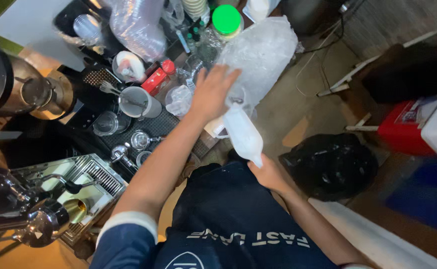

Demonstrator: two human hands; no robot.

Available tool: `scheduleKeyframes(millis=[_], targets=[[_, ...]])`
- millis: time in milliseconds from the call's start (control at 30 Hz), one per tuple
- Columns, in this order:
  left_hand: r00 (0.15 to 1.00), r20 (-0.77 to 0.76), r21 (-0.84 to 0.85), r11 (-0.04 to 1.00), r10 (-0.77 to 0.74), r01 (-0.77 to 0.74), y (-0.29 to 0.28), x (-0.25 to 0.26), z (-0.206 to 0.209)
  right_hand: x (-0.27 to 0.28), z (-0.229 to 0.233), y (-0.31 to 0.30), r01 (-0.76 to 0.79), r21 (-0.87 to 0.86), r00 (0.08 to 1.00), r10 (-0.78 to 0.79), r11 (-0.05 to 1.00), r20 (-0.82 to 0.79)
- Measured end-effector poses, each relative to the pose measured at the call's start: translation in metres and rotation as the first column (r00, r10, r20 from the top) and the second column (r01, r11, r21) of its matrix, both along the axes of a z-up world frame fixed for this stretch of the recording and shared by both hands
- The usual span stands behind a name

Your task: The person retrieves a bag of ice from a freezer, carries it to a counter, and places it down. They then use a scoop to transfer a white powder from a jar into a blender container.

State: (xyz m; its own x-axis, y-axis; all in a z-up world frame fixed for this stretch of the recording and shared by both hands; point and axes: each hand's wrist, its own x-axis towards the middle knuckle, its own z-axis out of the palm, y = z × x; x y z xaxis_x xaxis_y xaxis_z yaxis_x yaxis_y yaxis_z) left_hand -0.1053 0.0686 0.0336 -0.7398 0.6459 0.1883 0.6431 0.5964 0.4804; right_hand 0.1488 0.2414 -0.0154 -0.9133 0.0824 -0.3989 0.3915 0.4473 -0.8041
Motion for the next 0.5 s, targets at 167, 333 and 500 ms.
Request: scheduleKeyframes(millis=[167,333,500], targets=[[0.956,0.261,-0.142,0.975,-0.132,0.173,0.048,-0.054,0.016,-0.053,-0.007,-0.037,0.213,-0.08,0.946,-0.184,0.974,0.268],[0.95,0.249,-0.098,0.971,-0.189,0.219,0.069,-0.067,0.033,-0.079,0.003,-0.036,0.322,-0.035,0.906,-0.297,0.946,0.301],[0.932,0.313,-0.077,0.973,-0.185,0.219,0.078,-0.062,0.029,-0.093,-0.024,-0.003,0.176,0.056,0.905,-0.184,0.983,0.383]])
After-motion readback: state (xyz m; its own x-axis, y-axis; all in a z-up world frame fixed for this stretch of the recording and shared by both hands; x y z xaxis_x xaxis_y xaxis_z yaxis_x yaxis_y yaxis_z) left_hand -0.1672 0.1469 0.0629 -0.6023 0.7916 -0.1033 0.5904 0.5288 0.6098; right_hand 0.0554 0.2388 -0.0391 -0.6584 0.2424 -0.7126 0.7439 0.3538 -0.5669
